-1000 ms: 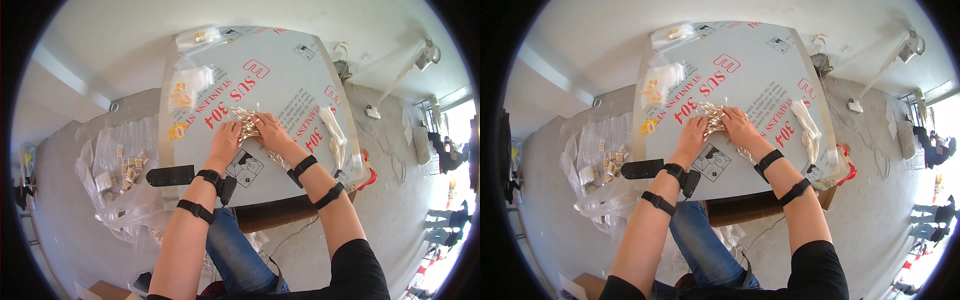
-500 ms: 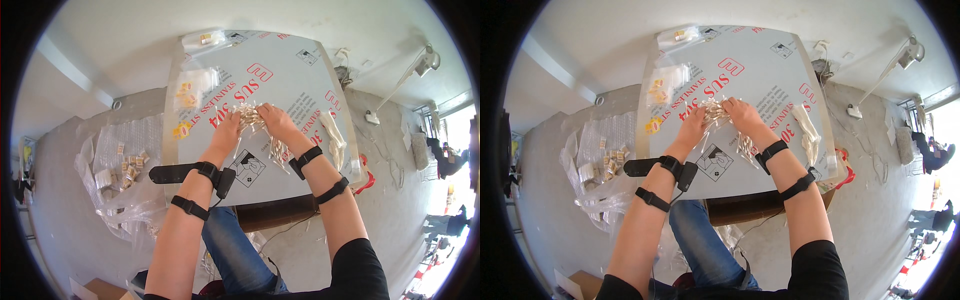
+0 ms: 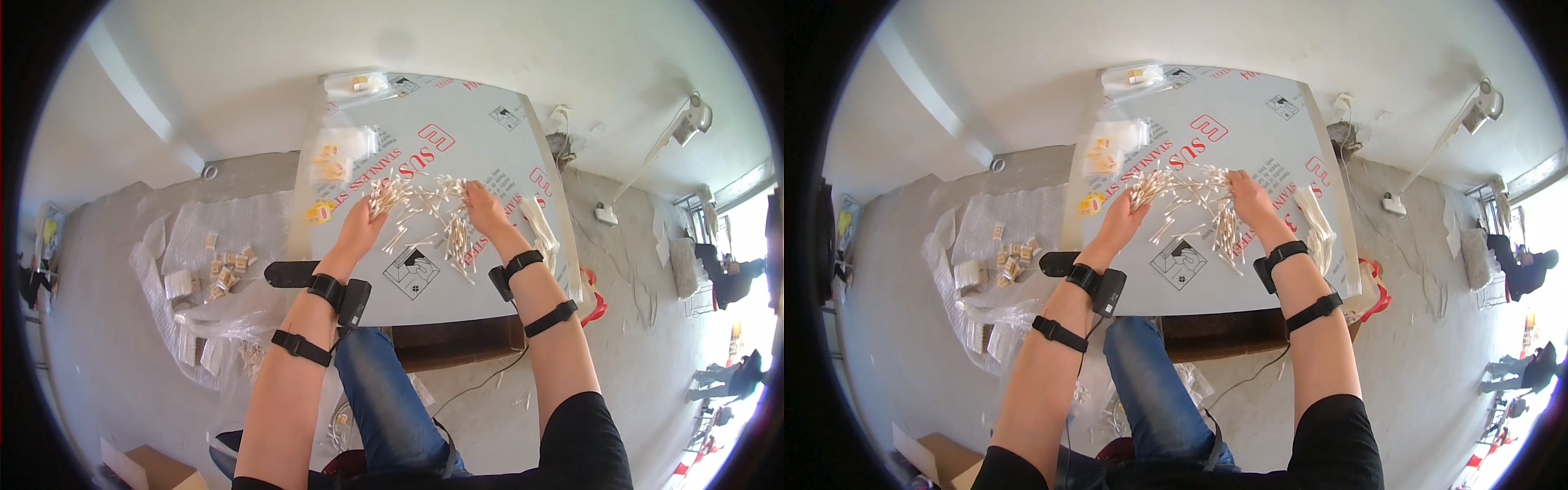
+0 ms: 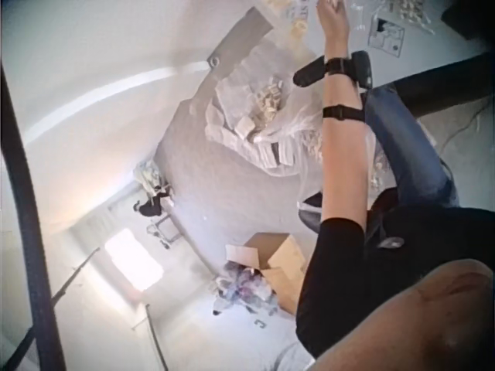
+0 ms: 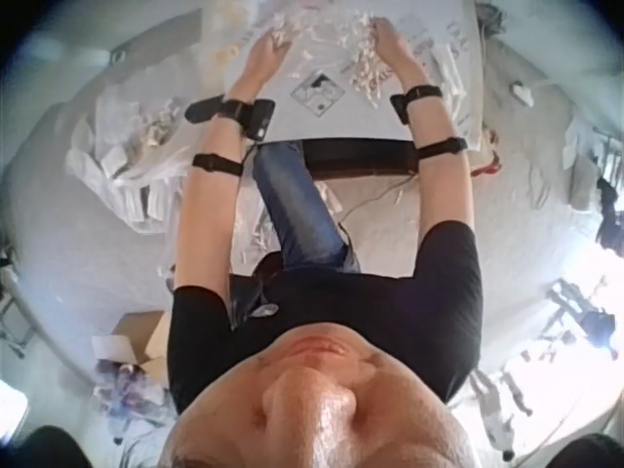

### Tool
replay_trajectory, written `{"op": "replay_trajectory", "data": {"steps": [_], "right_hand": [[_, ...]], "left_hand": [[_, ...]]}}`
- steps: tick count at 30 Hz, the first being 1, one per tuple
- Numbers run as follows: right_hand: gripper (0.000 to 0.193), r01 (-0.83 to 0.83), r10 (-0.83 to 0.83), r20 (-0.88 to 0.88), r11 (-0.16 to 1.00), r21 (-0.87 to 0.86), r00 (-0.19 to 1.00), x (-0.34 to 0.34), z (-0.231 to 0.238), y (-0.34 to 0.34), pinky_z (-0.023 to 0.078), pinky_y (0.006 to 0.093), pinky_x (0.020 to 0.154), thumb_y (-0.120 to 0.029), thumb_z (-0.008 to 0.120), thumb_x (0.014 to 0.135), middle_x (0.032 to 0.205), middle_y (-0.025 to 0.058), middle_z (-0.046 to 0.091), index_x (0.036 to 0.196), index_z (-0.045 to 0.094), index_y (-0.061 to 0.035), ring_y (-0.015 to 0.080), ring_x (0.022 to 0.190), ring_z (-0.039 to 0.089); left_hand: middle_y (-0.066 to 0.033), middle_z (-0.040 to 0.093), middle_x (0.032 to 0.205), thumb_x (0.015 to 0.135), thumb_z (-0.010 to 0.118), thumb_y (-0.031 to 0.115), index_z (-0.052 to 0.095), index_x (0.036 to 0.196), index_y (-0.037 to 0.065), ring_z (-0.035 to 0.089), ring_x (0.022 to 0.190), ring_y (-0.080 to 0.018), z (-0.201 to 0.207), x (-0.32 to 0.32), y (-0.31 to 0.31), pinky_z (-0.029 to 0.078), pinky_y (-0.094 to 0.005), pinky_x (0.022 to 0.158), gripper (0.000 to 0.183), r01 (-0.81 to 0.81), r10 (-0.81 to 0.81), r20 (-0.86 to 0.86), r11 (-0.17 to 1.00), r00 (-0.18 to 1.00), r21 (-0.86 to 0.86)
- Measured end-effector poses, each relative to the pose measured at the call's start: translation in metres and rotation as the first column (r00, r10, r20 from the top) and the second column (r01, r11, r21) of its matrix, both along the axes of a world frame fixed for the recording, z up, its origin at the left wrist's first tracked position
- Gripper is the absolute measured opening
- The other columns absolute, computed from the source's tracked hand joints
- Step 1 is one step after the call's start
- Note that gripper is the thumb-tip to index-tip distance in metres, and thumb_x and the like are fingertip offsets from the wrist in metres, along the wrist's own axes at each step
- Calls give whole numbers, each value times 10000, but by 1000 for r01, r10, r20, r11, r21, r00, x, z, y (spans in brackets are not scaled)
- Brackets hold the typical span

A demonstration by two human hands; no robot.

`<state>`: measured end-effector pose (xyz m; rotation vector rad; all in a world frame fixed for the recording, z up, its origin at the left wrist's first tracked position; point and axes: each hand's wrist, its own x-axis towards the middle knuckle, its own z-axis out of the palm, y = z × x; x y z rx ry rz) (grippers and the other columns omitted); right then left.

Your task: Packing loose cotton swabs into small plastic retail packages.

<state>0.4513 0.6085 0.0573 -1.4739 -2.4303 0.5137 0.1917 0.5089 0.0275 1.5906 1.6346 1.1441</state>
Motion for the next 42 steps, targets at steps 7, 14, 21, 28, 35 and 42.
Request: {"op": "replay_trajectory", "data": {"steps": [7,14,21,28,35,42], "right_hand": [[375,39,-29,-92,993,113,995,1,-4,-7,439,434,916,-57,507,865,1212,178,537,1239,486,-26,382,1106,529],[357,-121,137,-120,984,128,983,-44,36,-58,445,442,881,-63,524,860,1146,202,550,1210,491,-1,402,1054,537],[251,-415,474,-236,872,258,848,-124,23,-132,462,451,808,-80,532,867,1045,193,549,1109,519,-18,414,980,545],[255,-759,709,-371,651,16,600,-265,43,-293,482,430,821,-23,494,844,1012,173,584,1093,542,-43,374,985,572],[366,-791,696,-402,595,-141,595,-324,-63,-388,455,427,861,-60,585,799,1051,200,567,1154,503,-25,383,991,557],[650,-736,708,-213,671,-93,673,-306,-97,-385,365,400,1036,-153,716,737,1254,221,490,1295,421,1,375,1218,434]], "left_hand": [[-67,577,755,886,606,183,515,1086,-17,551,618,-130,33,-31,-74,462,-292,588,297,-85,113,196,986,974,-142],[20,504,703,922,572,184,517,1056,25,472,600,-65,53,-89,-222,386,-226,521,215,-332,377,281,923,882,-195],[-15,520,702,917,572,207,507,1036,16,488,585,-82,7,-116,-361,387,-240,498,235,-587,678,428,733,597,-344],[-250,637,960,821,648,306,495,1085,-95,638,856,-384,-99,-112,-436,479,-461,718,504,-728,719,-254,484,647,-486],[-364,453,1245,797,623,172,404,1292,-66,425,1183,-481,-111,-115,-453,352,-477,1011,591,-768,813,-126,469,568,-436],[-276,370,1379,877,519,124,341,1349,-92,306,1311,-415,-113,-154,-458,205,-492,1110,548,-873,793,-366,430,487,-231]]}}
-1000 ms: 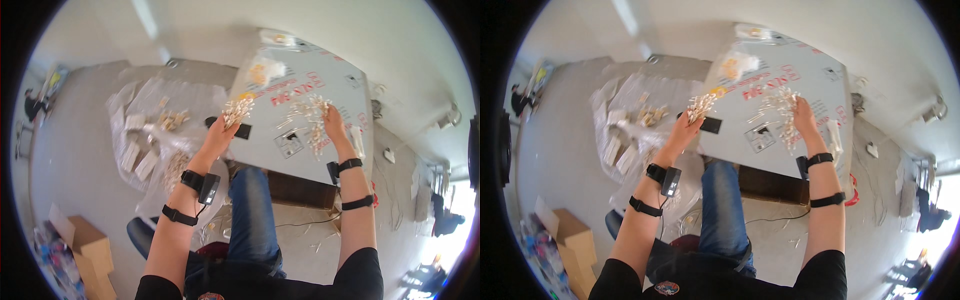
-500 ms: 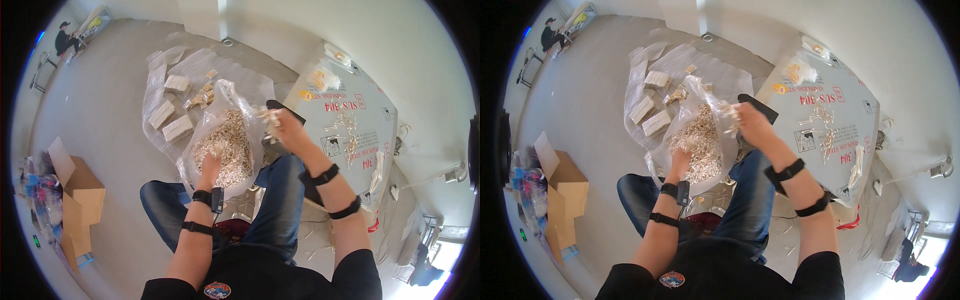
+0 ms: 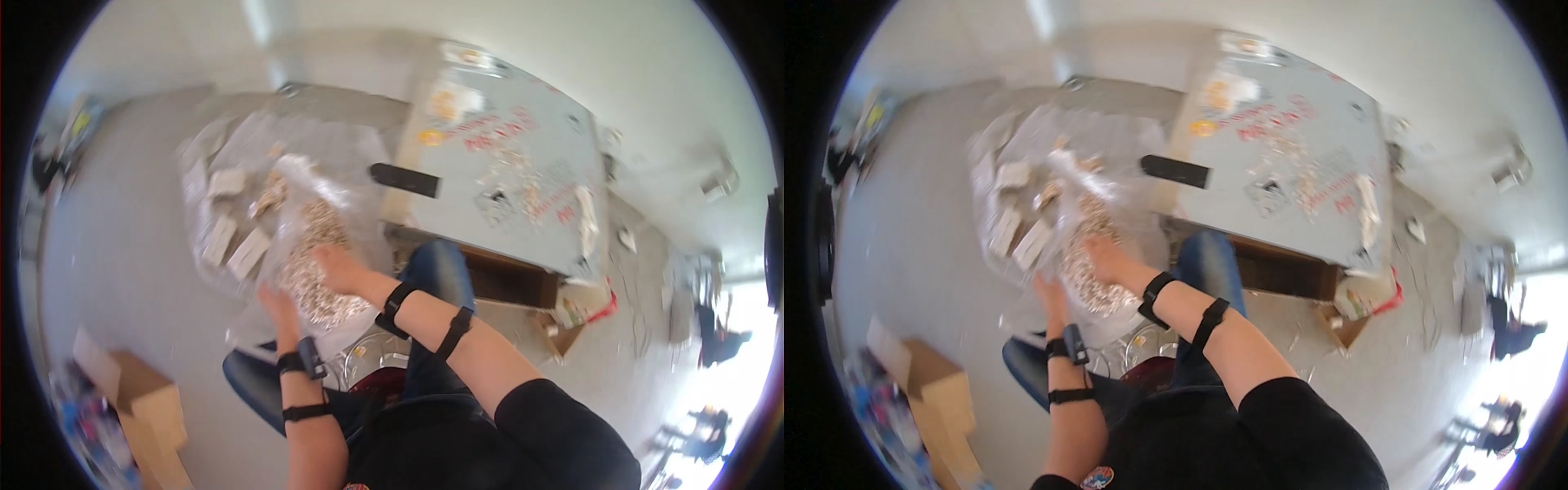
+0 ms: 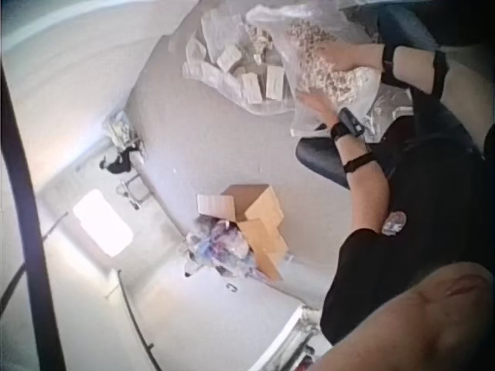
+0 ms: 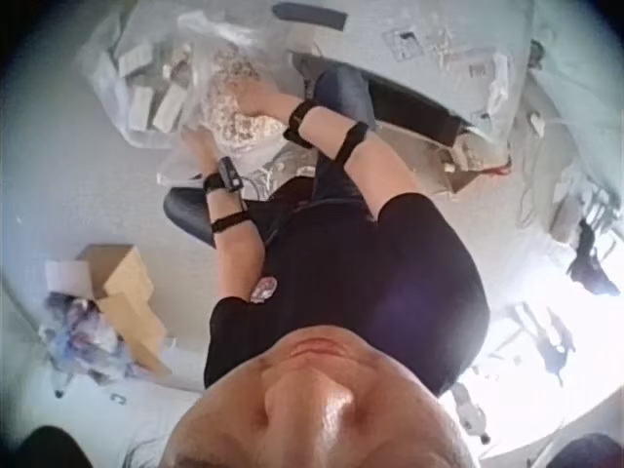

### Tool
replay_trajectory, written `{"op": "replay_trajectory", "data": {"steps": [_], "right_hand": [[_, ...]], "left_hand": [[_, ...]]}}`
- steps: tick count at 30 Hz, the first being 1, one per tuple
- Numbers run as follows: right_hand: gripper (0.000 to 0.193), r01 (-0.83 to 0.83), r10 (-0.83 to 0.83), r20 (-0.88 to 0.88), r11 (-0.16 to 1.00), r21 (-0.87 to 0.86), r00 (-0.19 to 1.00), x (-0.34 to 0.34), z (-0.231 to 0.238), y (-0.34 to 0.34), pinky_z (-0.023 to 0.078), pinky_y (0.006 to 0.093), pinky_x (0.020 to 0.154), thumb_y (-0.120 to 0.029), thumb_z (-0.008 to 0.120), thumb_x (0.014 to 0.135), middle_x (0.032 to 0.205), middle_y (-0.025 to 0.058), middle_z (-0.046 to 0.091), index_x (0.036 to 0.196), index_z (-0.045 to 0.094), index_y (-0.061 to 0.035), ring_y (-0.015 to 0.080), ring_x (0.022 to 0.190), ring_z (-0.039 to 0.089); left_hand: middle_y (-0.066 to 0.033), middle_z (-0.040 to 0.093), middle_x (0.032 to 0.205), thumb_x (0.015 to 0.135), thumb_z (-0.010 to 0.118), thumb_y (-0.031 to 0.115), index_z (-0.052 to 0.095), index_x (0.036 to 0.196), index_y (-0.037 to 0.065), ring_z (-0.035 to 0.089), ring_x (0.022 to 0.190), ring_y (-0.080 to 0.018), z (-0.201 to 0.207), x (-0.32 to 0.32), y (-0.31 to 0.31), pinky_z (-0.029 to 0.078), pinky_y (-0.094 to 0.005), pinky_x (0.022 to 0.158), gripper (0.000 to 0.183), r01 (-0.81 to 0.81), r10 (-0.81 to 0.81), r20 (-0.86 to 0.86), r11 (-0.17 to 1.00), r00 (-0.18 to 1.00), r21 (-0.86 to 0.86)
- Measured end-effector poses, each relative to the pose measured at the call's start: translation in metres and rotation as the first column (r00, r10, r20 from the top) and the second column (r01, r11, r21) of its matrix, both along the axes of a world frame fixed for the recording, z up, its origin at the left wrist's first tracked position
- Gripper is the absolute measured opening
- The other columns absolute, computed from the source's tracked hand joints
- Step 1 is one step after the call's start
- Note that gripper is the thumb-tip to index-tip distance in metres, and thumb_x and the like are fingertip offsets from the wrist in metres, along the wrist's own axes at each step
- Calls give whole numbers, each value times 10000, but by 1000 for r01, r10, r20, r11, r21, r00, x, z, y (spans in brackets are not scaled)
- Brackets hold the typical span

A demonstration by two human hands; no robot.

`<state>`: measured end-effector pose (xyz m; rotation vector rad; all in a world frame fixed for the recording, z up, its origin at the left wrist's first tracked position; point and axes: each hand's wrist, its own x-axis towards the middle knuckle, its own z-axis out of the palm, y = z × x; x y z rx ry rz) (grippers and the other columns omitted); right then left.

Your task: Packing loose cotton swabs into small plastic retail packages.

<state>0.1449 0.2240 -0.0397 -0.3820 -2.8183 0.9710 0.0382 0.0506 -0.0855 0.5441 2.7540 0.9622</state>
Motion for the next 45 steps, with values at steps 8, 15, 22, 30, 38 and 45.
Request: {"op": "replay_trajectory", "data": {"steps": [8,15,22,30,38,45], "right_hand": [[609,524,-543,-232,840,-142,807,155,77,106,330,423,1066,-193,670,799,1374,204,402,1317,412,-4,376,1266,389],[948,855,-922,151,387,346,356,311,37,205,136,417,1156,-387,709,772,1498,264,144,1462,156,-44,380,1407,127],[980,863,-917,107,399,310,385,315,14,273,91,426,1165,-493,668,782,1496,267,153,1467,127,-45,380,1413,115],[911,815,-877,0,446,370,480,275,17,349,152,432,1157,-485,634,822,1486,262,193,1449,173,-11,371,1405,161],[743,717,-759,-32,598,357,650,238,17,413,188,410,1152,-448,580,876,1473,225,264,1443,260,-90,340,1388,229],[477,530,-558,-62,739,416,827,216,9,441,272,384,1117,-328,558,908,1402,102,418,1347,461,-170,252,1326,361]], "left_hand": [[-241,412,1350,894,508,84,400,1318,-61,368,1280,-366,80,49,79,277,-442,1083,460,7,44,-160,951,986,308],[-259,389,1366,809,677,156,412,1323,-11,384,1265,-401,110,117,200,319,-461,1055,602,681,-618,-286,684,732,263],[-266,191,1485,675,799,248,250,1449,87,231,1358,-445,95,195,315,236,-513,1099,962,956,-943,-164,292,289,3],[-283,82,1508,662,782,437,181,1481,112,107,1382,-484,64,216,408,141,-546,1116,1067,895,-895,-174,432,410,-113],[-302,98,1500,718,714,524,152,1489,111,81,1395,-467,55,194,483,96,-521,1130,1039,796,-791,-225,599,569,-92],[-219,198,1506,751,692,497,216,1472,117,156,1412,-350,49,180,515,128,-446,1145,944,823,-809,-266,561,524,-86]]}}
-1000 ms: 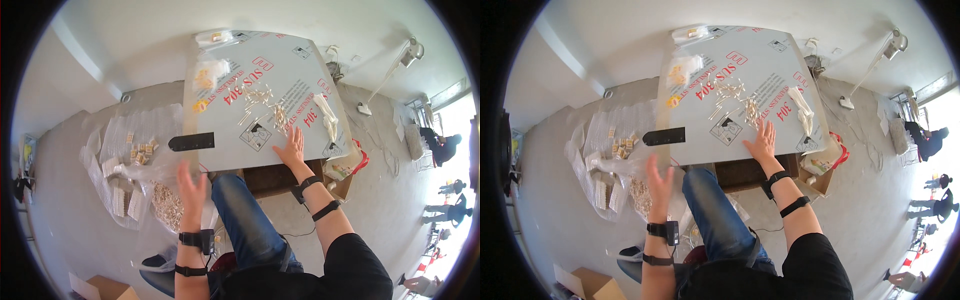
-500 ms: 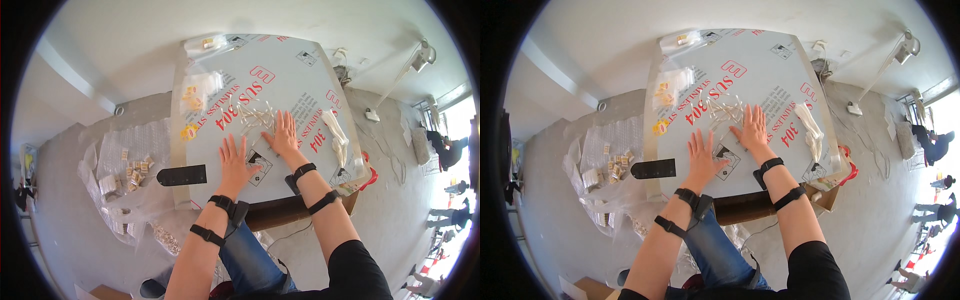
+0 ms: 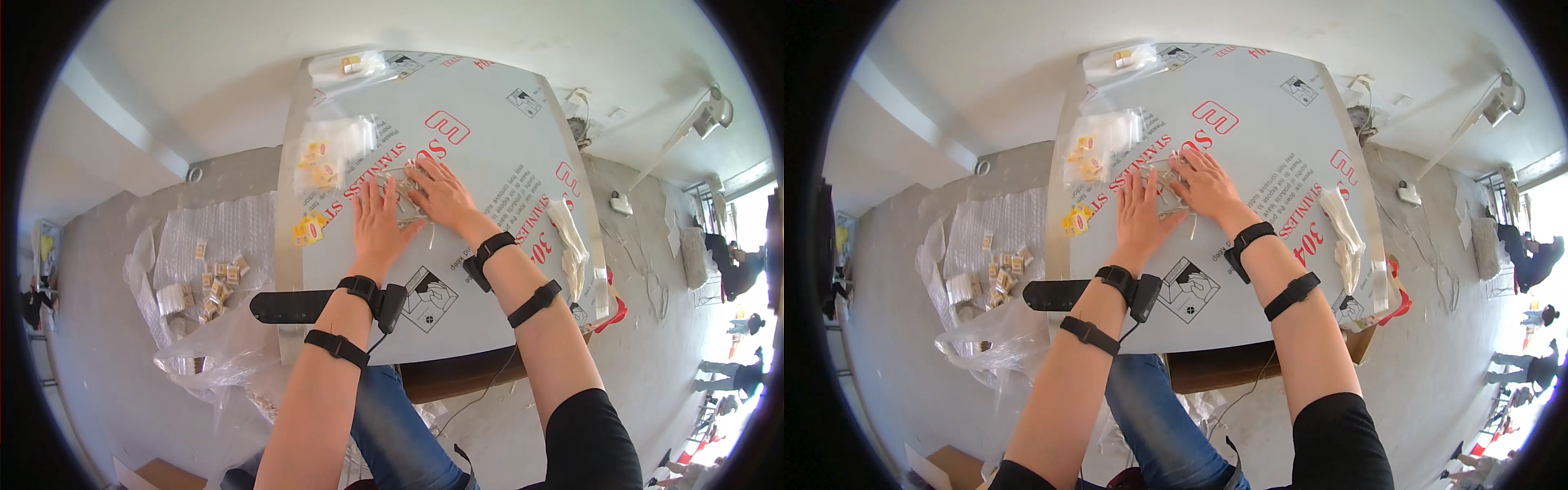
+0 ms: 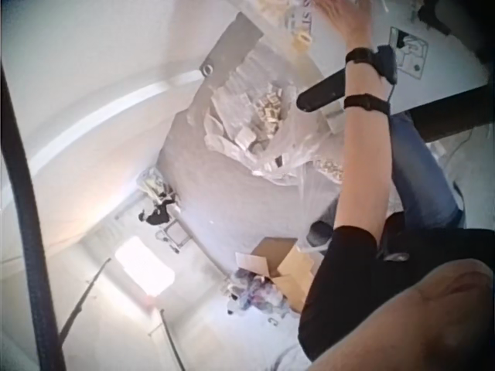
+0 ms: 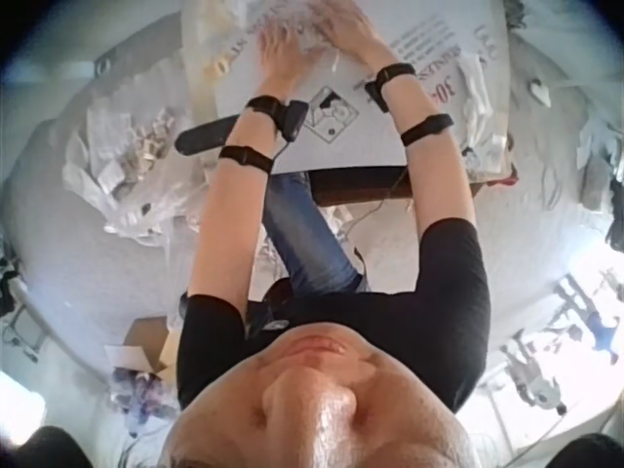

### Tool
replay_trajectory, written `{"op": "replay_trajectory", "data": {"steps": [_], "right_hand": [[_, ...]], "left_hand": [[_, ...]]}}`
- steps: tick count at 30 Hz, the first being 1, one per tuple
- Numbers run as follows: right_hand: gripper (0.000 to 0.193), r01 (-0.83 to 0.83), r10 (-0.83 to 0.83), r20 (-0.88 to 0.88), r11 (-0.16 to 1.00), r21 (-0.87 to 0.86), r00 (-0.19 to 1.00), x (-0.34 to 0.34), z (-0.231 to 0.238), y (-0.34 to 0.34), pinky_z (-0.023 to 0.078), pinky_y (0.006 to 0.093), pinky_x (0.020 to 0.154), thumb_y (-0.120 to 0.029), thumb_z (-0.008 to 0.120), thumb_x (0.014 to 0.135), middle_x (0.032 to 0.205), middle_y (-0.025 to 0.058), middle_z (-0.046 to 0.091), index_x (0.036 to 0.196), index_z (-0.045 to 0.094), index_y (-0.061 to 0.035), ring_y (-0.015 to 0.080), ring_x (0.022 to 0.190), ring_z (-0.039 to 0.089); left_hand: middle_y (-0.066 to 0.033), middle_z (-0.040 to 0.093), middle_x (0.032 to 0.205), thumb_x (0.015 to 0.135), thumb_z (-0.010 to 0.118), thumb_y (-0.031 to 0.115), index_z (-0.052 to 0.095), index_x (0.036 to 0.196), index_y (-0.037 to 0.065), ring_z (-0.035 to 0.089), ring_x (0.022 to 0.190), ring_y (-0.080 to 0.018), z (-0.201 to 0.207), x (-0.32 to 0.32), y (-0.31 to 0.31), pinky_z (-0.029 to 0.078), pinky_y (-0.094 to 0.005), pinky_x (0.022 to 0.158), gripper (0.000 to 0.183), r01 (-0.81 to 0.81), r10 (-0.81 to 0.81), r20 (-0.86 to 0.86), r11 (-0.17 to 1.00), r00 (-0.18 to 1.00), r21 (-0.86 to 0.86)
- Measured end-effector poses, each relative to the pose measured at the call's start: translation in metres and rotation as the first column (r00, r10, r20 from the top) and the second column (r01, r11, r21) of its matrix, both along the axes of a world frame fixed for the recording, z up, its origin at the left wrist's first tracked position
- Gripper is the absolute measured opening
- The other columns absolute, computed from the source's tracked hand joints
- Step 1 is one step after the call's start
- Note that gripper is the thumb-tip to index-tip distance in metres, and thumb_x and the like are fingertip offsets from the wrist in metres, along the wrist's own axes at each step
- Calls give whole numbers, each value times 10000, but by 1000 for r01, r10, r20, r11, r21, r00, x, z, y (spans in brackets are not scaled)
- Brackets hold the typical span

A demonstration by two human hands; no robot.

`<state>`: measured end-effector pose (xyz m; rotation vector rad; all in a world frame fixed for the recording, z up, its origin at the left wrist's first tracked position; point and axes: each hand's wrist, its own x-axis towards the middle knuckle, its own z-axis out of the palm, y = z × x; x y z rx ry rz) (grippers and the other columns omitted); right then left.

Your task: Packing loose cotton swabs into small plastic retail packages.

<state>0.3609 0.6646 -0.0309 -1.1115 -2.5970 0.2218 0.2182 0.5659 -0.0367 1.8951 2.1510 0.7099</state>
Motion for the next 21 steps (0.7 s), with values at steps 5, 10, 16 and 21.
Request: {"op": "replay_trajectory", "data": {"steps": [5,10,16,21], "right_hand": [[389,-82,66,-166,992,-96,984,-2,-6,-17,376,379,1031,-228,558,892,1305,104,480,1257,519,-101,270,1232,449],[349,-102,51,-274,980,-174,960,5,-1,-64,418,388,976,-183,544,889,1264,117,499,1212,524,-51,301,1159,499],[335,-102,34,-306,973,-209,951,22,5,-110,438,387,943,-141,541,888,1259,126,502,1212,529,-58,317,1144,506],[368,142,-279,-425,935,-326,861,42,7,-137,403,404,994,-151,497,918,1328,161,468,1270,489,-41,334,1207,475]], "left_hand": [[-132,372,1446,793,682,394,342,1414,98,322,1353,-298,-7,-4,-1,256,-412,1113,768,157,-163,66,983,984,93],[-120,486,1309,728,733,154,448,1265,52,471,1210,-305,-4,4,-36,437,-400,964,617,186,-223,195,964,955,191],[-138,484,1288,701,751,118,444,1253,42,470,1201,-328,-3,23,-79,442,-402,952,636,181,-217,230,969,949,168],[-164,411,1375,813,675,220,400,1313,44,428,1249,-328,-8,26,-103,362,-446,1033,597,73,-140,302,972,943,224]]}}
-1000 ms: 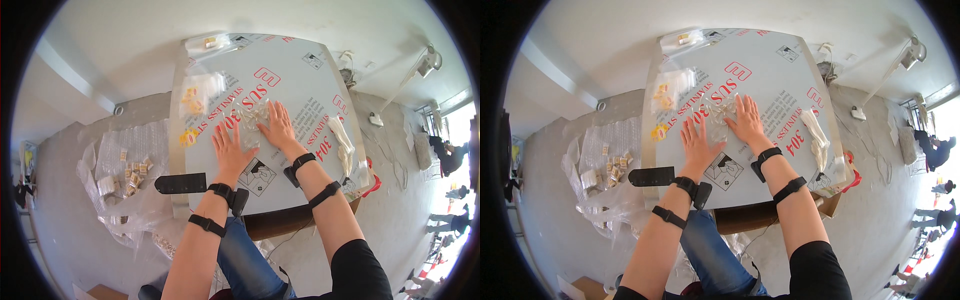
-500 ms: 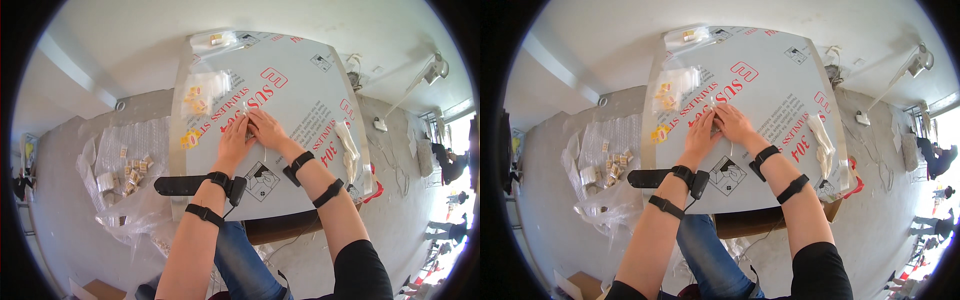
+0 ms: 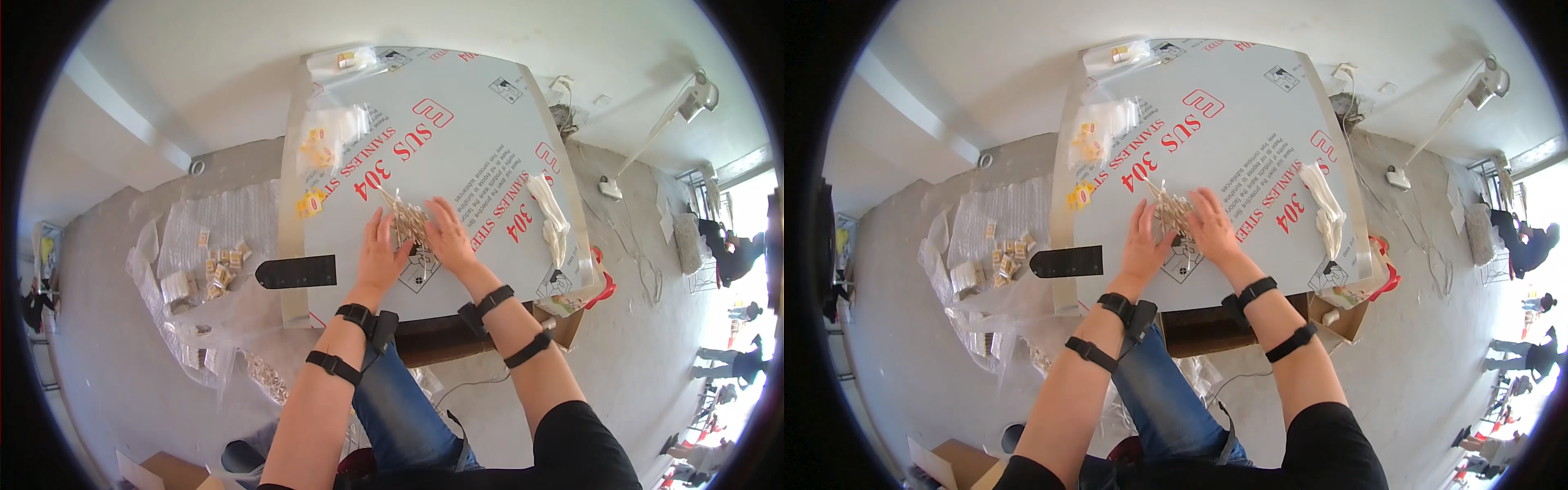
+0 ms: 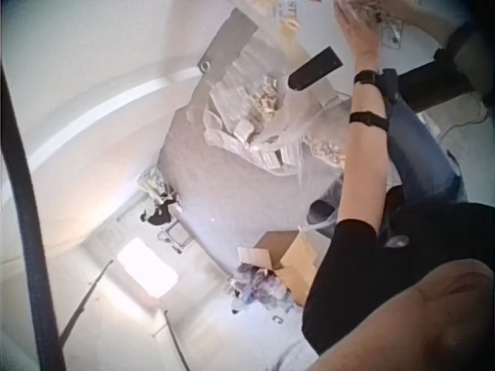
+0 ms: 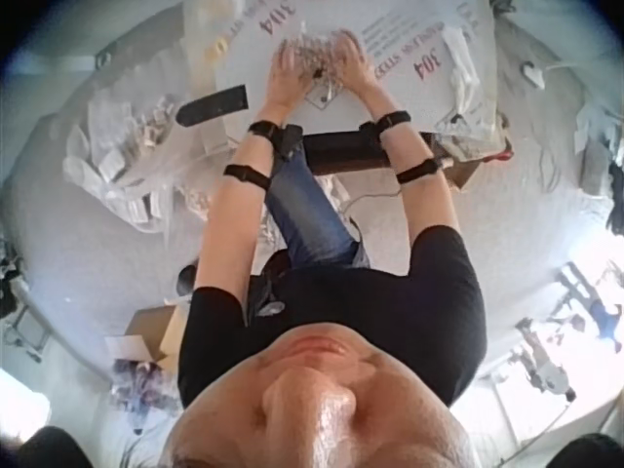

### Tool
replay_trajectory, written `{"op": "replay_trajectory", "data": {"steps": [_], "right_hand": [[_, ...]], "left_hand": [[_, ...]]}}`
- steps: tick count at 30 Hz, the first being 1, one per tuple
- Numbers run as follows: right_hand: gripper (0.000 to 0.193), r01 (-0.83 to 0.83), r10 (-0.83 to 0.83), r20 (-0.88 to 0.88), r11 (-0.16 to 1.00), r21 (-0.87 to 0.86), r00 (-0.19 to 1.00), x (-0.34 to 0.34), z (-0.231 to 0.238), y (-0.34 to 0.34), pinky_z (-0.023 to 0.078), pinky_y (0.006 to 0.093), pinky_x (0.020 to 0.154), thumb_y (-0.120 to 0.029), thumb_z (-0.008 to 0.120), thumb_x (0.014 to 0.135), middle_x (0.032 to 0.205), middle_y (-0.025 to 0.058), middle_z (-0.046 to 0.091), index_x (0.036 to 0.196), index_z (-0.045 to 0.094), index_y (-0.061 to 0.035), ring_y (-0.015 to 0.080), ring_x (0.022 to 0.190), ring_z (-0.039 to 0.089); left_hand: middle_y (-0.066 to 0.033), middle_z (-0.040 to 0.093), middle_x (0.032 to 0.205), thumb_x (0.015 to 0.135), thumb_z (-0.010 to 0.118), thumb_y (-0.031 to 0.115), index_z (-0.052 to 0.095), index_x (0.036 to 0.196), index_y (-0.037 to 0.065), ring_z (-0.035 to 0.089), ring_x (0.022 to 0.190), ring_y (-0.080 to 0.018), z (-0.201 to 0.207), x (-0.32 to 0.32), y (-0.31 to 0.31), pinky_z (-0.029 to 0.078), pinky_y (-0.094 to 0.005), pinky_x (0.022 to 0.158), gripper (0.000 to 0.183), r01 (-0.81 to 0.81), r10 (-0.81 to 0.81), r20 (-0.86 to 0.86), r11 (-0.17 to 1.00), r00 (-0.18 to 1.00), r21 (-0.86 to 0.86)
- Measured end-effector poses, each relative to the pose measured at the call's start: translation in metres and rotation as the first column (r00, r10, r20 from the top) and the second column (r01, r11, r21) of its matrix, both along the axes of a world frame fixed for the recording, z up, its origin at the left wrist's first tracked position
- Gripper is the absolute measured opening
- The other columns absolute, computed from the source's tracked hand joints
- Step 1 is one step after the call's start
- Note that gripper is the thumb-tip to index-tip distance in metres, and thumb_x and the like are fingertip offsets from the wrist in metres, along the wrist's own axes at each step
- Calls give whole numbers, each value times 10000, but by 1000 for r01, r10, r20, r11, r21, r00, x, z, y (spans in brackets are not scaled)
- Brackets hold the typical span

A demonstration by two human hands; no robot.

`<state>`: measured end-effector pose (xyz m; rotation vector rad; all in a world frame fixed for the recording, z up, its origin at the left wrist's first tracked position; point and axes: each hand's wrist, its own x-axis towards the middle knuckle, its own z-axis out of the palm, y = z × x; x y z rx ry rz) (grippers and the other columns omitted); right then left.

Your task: Packing loose cotton swabs into small plastic retail packages.

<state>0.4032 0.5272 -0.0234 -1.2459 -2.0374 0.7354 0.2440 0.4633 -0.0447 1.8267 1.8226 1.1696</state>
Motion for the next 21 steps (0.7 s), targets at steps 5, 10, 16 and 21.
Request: {"op": "replay_trajectory", "data": {"steps": [5,10,16,21], "right_hand": [[418,89,-133,241,978,187,961,2,-16,-14,340,425,1056,-193,463,935,1325,193,475,1311,431,-13,353,1217,468],[433,51,-48,35,995,-84,998,-41,-8,-24,348,398,1052,-198,457,945,1289,200,513,1339,413,-24,342,1219,476],[430,59,-187,-397,948,-313,898,-65,-27,-16,390,326,997,-157,461,959,1277,180,534,1375,398,-65,258,1183,509],[426,-103,-474,-685,777,-621,552,-85,-16,-18,401,299,979,-165,438,989,1268,118,541,1382,373,-16,202,1149,516]], "left_hand": [[-230,377,1407,931,501,312,359,1370,30,372,1311,-341,-4,25,5,294,-462,1082,541,-130,122,-245,991,962,-16],[-228,410,1392,992,317,367,353,1384,0,379,1304,-353,-8,26,10,273,-433,1095,539,-127,134,147,990,980,-60],[-194,421,1401,1010,297,389,389,1376,-3,403,1302,-293,8,28,18,296,-360,1083,544,-57,101,610,994,786,-92],[-156,434,1396,1013,319,377,415,1365,7,403,1294,-252,16,27,26,307,-345,1073,520,-83,162,782,987,601,-141]]}}
